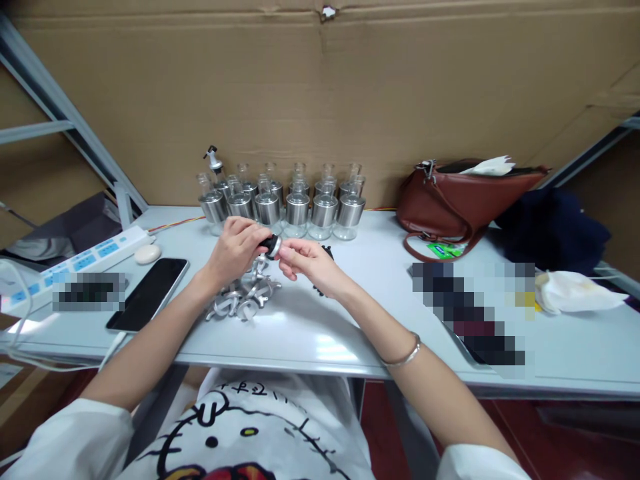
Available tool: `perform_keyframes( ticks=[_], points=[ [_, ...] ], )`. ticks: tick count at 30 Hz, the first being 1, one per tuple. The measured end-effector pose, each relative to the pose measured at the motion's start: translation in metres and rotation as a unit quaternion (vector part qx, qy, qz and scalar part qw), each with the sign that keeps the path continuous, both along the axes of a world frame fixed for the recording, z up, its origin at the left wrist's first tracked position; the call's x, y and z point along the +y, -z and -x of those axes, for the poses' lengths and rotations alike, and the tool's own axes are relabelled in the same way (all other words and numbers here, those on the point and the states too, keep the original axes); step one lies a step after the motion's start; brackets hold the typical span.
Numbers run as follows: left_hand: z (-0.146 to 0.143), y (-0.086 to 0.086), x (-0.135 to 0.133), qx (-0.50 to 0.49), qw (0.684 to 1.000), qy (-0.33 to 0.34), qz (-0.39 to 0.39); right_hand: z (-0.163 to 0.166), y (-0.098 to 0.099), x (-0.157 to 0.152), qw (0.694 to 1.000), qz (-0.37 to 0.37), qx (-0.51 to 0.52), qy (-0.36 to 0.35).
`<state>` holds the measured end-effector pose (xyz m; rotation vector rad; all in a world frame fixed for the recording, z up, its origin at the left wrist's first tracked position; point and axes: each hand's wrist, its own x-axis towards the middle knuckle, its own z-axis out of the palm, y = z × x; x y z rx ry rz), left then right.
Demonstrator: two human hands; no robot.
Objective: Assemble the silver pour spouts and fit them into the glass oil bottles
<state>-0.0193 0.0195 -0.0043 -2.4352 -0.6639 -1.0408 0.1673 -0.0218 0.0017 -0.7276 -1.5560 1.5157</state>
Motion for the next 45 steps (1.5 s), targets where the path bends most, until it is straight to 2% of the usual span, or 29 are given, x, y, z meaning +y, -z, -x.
perform_keyframes(
  ticks=[2, 3, 5, 6, 8, 9, 11, 14, 16, 18, 22, 27, 33, 40, 45],
  points=[
    [0.005, -0.001, 0.005, -0.005, 1.0, -0.012, 0.013, 0.0, 0.002, 0.0, 0.993, -0.091, -0.057, 0.054],
    [0.011, -0.001, 0.008, -0.024, 0.999, -0.023, 0.025, -0.002, 0.003, 0.0, 0.98, -0.15, -0.092, 0.092],
    [0.029, -0.002, 0.017, -0.108, 0.991, -0.064, 0.054, -0.011, 0.003, 0.002, 0.934, -0.266, -0.144, 0.192],
    [0.039, -0.002, 0.022, -0.183, 0.976, -0.101, 0.059, -0.017, 0.003, 0.004, 0.907, -0.307, -0.149, 0.247],
    [0.057, -0.003, 0.03, -0.289, 0.94, -0.168, 0.068, -0.027, 0.004, 0.009, 0.87, -0.331, -0.121, 0.346],
    [0.063, -0.003, 0.032, -0.306, 0.933, -0.172, 0.078, -0.031, 0.005, 0.011, 0.858, -0.328, -0.105, 0.381],
    [0.066, -0.003, 0.032, -0.289, 0.941, -0.153, 0.093, -0.036, 0.006, 0.015, 0.842, -0.324, -0.093, 0.421],
    [0.053, -0.001, 0.026, -0.199, 0.964, -0.123, 0.123, -0.034, 0.006, 0.017, 0.807, -0.366, -0.136, 0.444],
    [0.044, 0.002, 0.021, -0.155, 0.968, -0.13, 0.146, -0.031, 0.004, 0.015, 0.774, -0.405, -0.167, 0.456],
    [0.039, 0.004, 0.02, -0.144, 0.964, -0.154, 0.164, -0.029, 0.002, 0.013, 0.758, -0.427, -0.176, 0.46],
    [0.035, 0.008, 0.021, -0.149, 0.949, -0.201, 0.192, -0.027, 0.005, 0.013, 0.795, -0.397, -0.13, 0.44],
    [0.027, 0.013, 0.023, -0.101, 0.942, -0.199, 0.249, -0.026, 0.008, 0.012, 0.822, -0.378, -0.097, 0.414],
    [0.018, 0.017, 0.024, -0.063, 0.935, -0.19, 0.293, -0.017, 0.006, 0.004, 0.841, -0.401, -0.154, 0.327],
    [0.025, 0.017, 0.025, -0.04, 0.941, -0.152, 0.3, -0.01, 0.017, 0.004, 0.875, -0.378, -0.238, 0.187],
    [0.024, 0.019, 0.024, -0.021, 0.939, -0.148, 0.309, -0.002, 0.02, -0.001, 0.865, -0.412, -0.269, 0.102]
  ],
)
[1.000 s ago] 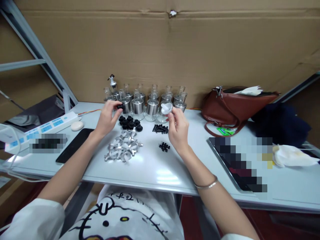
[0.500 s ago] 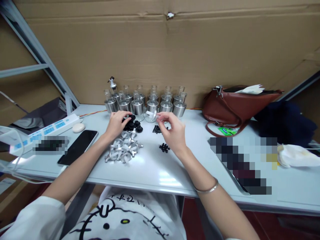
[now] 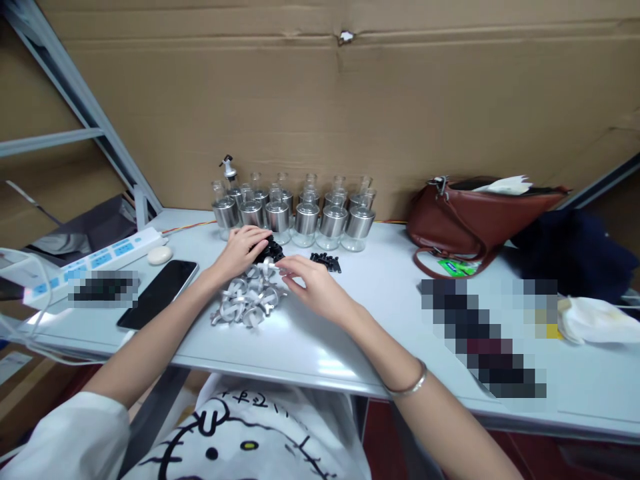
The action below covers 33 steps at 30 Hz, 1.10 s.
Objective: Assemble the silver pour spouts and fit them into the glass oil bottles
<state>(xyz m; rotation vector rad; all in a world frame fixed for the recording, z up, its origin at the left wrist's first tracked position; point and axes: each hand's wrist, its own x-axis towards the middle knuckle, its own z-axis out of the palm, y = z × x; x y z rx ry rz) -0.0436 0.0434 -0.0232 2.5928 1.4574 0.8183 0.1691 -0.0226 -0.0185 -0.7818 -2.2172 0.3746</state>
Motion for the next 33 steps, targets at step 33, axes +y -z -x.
perform_keyframes(
  ticks=[33],
  points=[
    [0.006, -0.021, -0.02, -0.084, 0.994, 0.046, 0.05, 0.023, -0.002, -0.014, 0.978, 0.134, -0.16, -0.009]
  ],
)
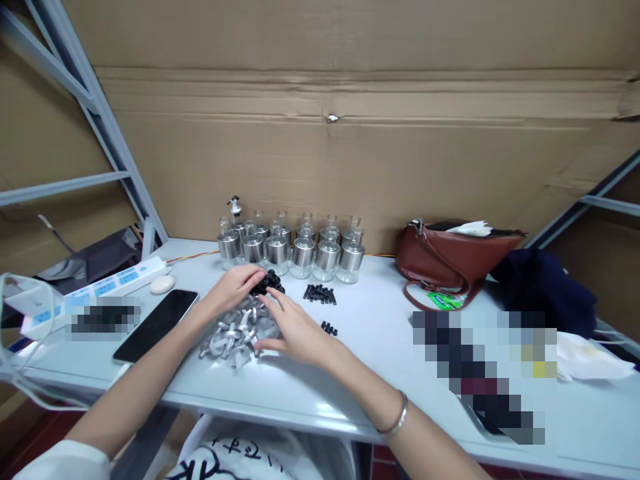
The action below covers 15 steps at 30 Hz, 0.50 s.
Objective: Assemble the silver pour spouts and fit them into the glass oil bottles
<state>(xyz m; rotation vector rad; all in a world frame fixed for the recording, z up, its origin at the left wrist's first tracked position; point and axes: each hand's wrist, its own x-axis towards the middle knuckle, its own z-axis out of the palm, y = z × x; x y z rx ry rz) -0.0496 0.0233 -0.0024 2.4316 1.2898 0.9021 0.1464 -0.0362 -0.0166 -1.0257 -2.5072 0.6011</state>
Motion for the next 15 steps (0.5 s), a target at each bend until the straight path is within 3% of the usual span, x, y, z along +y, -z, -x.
perform_keyframes(
  ticks=[2, 5, 8, 12, 15],
  points=[
    [0.005, -0.006, 0.009, -0.098, 0.991, -0.058, -0.068, -0.004, -0.002, 0.001, 0.999, -0.009, 0.031, 0.004],
    [0.022, -0.024, 0.037, -0.234, 0.945, -0.185, -0.134, -0.01, -0.007, 0.005, 0.995, -0.031, 0.09, 0.024],
    [0.045, -0.046, 0.078, -0.265, 0.917, -0.296, -0.037, -0.017, -0.012, 0.009, 0.983, -0.065, 0.161, 0.065],
    [0.061, -0.071, 0.131, -0.233, 0.927, -0.293, 0.018, -0.027, -0.017, 0.015, 0.956, -0.1, 0.247, 0.12],
    [0.058, -0.077, 0.159, -0.201, 0.944, -0.26, 0.034, -0.035, -0.018, 0.02, 0.939, -0.11, 0.291, 0.145]
  ],
)
